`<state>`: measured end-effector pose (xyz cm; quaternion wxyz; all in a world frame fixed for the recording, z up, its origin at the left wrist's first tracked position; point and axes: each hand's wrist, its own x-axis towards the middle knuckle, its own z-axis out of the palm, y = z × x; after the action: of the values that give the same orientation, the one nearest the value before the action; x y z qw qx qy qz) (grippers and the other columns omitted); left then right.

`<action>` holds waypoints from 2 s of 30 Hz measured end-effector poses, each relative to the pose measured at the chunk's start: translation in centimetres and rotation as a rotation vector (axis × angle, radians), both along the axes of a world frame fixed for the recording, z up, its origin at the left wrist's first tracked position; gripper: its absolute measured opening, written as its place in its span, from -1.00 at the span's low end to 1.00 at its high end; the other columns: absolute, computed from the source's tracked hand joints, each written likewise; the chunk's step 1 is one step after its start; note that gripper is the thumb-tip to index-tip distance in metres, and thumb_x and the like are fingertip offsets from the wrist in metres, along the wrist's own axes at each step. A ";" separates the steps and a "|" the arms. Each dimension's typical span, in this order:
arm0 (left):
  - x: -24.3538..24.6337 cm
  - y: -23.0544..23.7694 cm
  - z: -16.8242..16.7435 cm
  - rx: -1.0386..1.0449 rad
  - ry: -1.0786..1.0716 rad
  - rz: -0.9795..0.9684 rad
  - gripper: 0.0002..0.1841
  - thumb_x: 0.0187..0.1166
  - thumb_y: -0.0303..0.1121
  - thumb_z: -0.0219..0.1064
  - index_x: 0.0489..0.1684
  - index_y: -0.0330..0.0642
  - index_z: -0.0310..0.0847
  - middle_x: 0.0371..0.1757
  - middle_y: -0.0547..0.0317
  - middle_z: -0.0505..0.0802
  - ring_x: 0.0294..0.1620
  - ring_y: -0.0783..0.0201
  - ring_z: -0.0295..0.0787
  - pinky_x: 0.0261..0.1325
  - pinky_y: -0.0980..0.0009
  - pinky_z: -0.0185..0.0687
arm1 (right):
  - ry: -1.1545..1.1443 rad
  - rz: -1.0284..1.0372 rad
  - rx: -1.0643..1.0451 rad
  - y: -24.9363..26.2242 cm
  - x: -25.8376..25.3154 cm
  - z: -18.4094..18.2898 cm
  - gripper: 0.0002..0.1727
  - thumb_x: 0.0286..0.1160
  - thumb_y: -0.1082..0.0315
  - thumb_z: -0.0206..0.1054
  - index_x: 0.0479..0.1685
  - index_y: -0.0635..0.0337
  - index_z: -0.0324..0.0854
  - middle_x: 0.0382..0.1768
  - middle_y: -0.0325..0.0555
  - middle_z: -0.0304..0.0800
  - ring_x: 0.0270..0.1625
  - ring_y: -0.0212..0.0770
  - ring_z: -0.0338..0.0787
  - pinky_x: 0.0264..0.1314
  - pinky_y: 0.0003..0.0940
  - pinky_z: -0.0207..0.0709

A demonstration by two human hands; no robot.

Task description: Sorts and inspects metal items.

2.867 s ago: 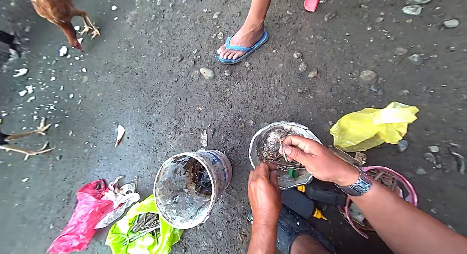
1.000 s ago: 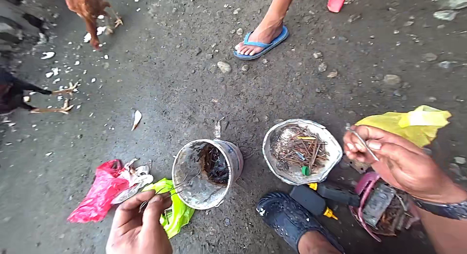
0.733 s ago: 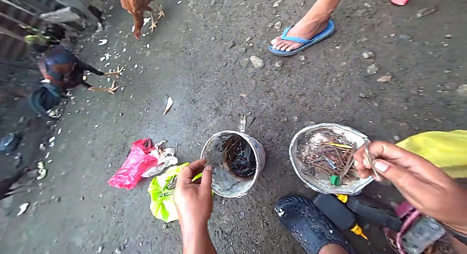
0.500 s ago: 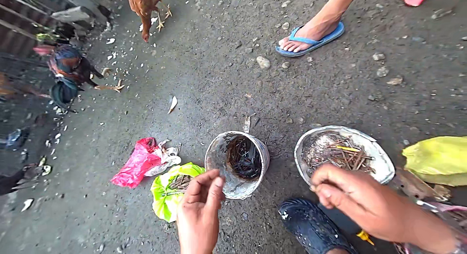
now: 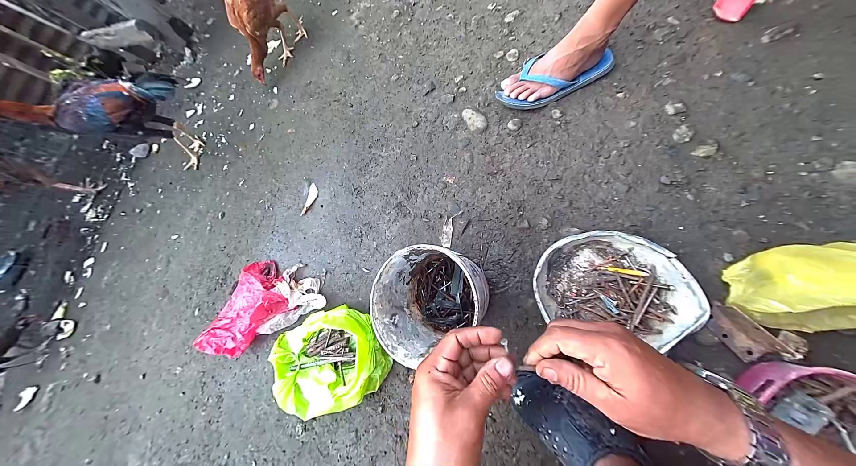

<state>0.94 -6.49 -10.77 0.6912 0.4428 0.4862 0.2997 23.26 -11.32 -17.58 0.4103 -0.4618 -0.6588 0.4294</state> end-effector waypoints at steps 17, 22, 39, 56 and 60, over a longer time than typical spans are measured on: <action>-0.8 1.4 -0.2 0.086 0.123 0.266 -0.73 0.58 -0.64 0.27 0.20 -0.54 0.59 -0.15 -0.25 0.85 -0.31 0.08 0.89 -0.21 0.23 0.91 | 0.225 -0.341 -0.236 -1.6 5.1 -1.9 -0.64 0.69 -0.03 0.29 0.19 -0.08 0.81 -0.12 -0.22 0.94 -0.19 -0.21 0.92 -0.14 -0.35 0.87; -1.3 1.7 -0.1 0.076 0.102 0.313 -0.73 0.59 -0.65 0.22 0.20 -0.54 0.58 -0.15 -0.24 0.85 -0.31 0.10 0.90 -0.23 0.25 0.91 | 0.196 -0.403 -0.267 -2.4 6.2 -2.5 -0.66 0.69 0.00 0.26 0.17 -0.08 0.82 -0.13 -0.21 0.94 -0.20 -0.20 0.92 -0.14 -0.36 0.86; -5.0 6.6 -0.9 0.343 0.707 0.066 -0.77 0.60 -0.42 0.33 0.13 -0.30 0.70 -0.18 0.23 0.88 -0.42 0.45 0.76 -0.45 0.54 0.66 | -0.667 -0.560 -0.344 -4.5 12.2 -5.2 -0.73 0.52 0.30 0.44 0.14 -0.16 0.84 -0.08 -0.25 0.85 -0.19 -0.17 0.85 -0.11 0.10 0.79; 8.5 0.7 -9.0 0.704 0.914 -0.379 -0.84 0.53 -0.28 0.45 -0.06 -0.02 0.87 -0.20 0.29 0.90 -0.30 0.36 0.85 -0.19 0.28 0.84 | -0.962 -0.349 -0.369 -0.9 6.4 -11.8 -0.85 0.43 0.16 0.40 -0.17 -0.08 0.84 -0.13 -0.20 0.84 0.02 -0.09 0.85 0.02 -0.02 0.75; 13.1 1.4 -11.5 0.646 1.087 -0.738 -0.72 0.61 -0.37 0.33 0.20 0.09 0.82 0.13 0.14 0.88 0.10 0.09 0.87 0.07 0.01 0.81 | -0.894 -0.496 -0.384 -1.4 7.7 -11.1 -0.86 0.41 0.18 0.39 -0.32 -0.01 0.79 -0.20 -0.19 0.83 -0.12 -0.11 0.86 -0.17 0.01 0.76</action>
<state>14.08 -5.06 -22.22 0.2434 0.8457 0.4671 -0.0864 30.98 -12.74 -28.71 0.0874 -0.8076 -0.5500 0.1941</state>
